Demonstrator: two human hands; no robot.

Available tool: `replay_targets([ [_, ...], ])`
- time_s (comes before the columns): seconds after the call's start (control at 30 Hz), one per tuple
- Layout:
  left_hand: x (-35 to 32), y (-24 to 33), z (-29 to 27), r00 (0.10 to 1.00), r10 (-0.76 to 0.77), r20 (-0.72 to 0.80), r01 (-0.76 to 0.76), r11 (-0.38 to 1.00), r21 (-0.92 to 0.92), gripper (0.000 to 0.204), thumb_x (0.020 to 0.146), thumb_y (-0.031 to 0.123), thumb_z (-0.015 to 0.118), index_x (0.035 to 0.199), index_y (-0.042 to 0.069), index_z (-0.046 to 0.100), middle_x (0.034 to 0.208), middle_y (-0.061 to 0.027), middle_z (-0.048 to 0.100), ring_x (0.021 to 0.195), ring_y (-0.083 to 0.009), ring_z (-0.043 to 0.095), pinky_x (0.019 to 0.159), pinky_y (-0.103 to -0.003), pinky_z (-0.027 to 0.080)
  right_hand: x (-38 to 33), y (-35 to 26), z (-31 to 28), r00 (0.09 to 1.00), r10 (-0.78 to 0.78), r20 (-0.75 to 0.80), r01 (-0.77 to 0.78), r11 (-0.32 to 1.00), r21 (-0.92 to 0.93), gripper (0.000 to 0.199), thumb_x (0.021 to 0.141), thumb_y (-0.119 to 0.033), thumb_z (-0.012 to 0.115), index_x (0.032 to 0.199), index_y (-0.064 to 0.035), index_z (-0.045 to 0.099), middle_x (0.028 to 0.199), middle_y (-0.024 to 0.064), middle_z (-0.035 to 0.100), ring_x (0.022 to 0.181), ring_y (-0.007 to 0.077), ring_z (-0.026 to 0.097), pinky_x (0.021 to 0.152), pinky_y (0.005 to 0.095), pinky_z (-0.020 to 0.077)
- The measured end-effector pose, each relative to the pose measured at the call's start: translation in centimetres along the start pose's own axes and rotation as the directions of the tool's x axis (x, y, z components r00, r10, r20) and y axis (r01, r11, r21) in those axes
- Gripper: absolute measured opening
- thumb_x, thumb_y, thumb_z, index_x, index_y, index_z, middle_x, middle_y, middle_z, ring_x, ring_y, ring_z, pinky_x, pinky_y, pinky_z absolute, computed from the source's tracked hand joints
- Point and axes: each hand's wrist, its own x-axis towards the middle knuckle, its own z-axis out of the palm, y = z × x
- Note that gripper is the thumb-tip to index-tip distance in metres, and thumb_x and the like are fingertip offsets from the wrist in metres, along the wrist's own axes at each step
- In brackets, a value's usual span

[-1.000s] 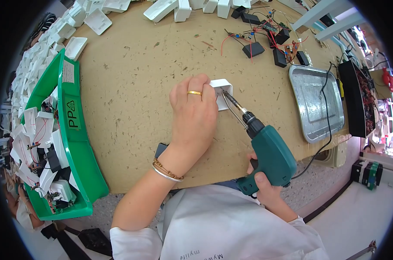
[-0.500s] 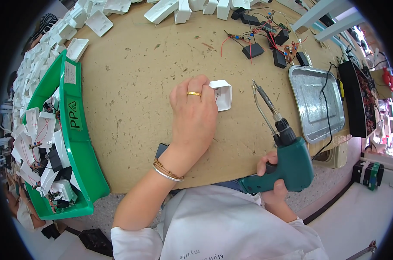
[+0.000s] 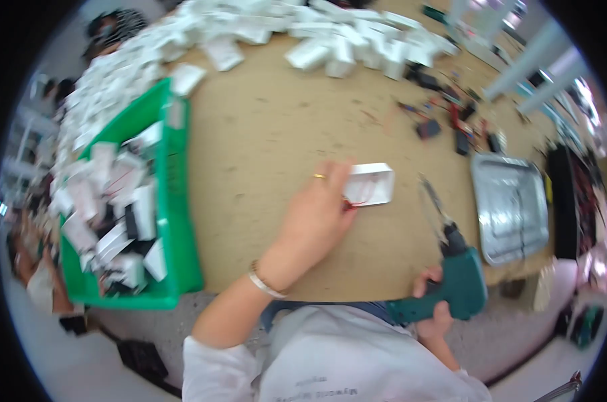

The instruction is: The person is using a handheld soldering iron to attach wires to electronic components and placing them into white plastic housings.

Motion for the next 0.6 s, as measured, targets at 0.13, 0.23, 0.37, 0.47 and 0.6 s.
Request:
replay_targets([
  [0.13,-1.4,-1.0,-4.6,0.973,0.076,-0.219,-0.046,0.989,0.14,0.06,0.069,0.014,0.072,0.122,0.002,0.046,0.115,-0.0232,0.049,0.087,-0.035,0.059,0.074,-0.037,0.051,0.1,0.9,-2.2,0.993,-0.109,0.041,0.108,0.994,0.028,0.058,0.078,-0.041,0.058,0.115,0.0011,0.045,0.104,0.0092,0.049,0.076,0.016,0.047,0.072,0.0282,0.0375],
  [0.23,-3.0,-1.7,-11.8,0.888,-0.106,-0.447,0.011,0.978,-0.21,0.062,0.073,0.012,0.07,0.127,0.0,0.042,0.11,-0.0187,0.055,0.081,-0.0259,0.063,0.07,-0.032,0.052,0.1,0.0,-1.0,0.993,-0.109,-0.039,0.11,0.994,0.016,0.06,0.079,-0.04,0.057,0.12,0.0011,0.041,0.106,0.01,0.048,0.076,0.0163,0.046,0.072,0.028,0.0369],
  [0.37,-7.2,-2.7,-22.3,0.617,-0.22,-0.756,0.287,0.957,-0.045,0.062,0.074,0.014,0.072,0.126,-0.002,0.043,0.099,-0.0148,0.061,0.08,-0.0184,0.063,0.069,-0.029,0.052,0.6,0.4,-1.3,0.995,-0.099,-0.021,0.099,0.994,0.039,0.06,0.08,-0.039,0.056,0.122,0.0011,0.04,0.107,0.0104,0.047,0.077,0.0166,0.046,0.073,0.0282,0.0373],
  [0.47,-10.4,-6.9,-27.2,0.58,-0.165,-0.797,0.495,0.85,0.184,0.059,0.073,0.019,0.073,0.121,-0.003,0.047,0.098,-0.0173,0.061,0.08,-0.0224,0.064,0.069,-0.03,0.052,0.7,0.1,-1.3,0.994,-0.106,-0.029,0.108,0.993,0.053,0.059,0.08,-0.038,0.056,0.122,0.0013,0.04,0.107,0.0108,0.047,0.078,0.0169,0.046,0.073,0.0283,0.0376],
  [0.6,-12.8,-10.4,-29.0,0.646,0.142,-0.751,0.71,0.25,0.658,0.071,0.07,0.04,0.075,0.121,-0.004,0.049,0.105,-0.0237,0.06,0.091,-0.0385,0.06,0.08,-0.043,0.048,0.3,-0.7,-0.2,1.0,-0.006,-0.005,0.007,0.996,0.086,0.057,0.078,-0.04,0.058,0.115,0.0018,0.045,0.103,0.0112,0.049,0.077,0.0172,0.048,0.071,0.0281,0.0382],
])
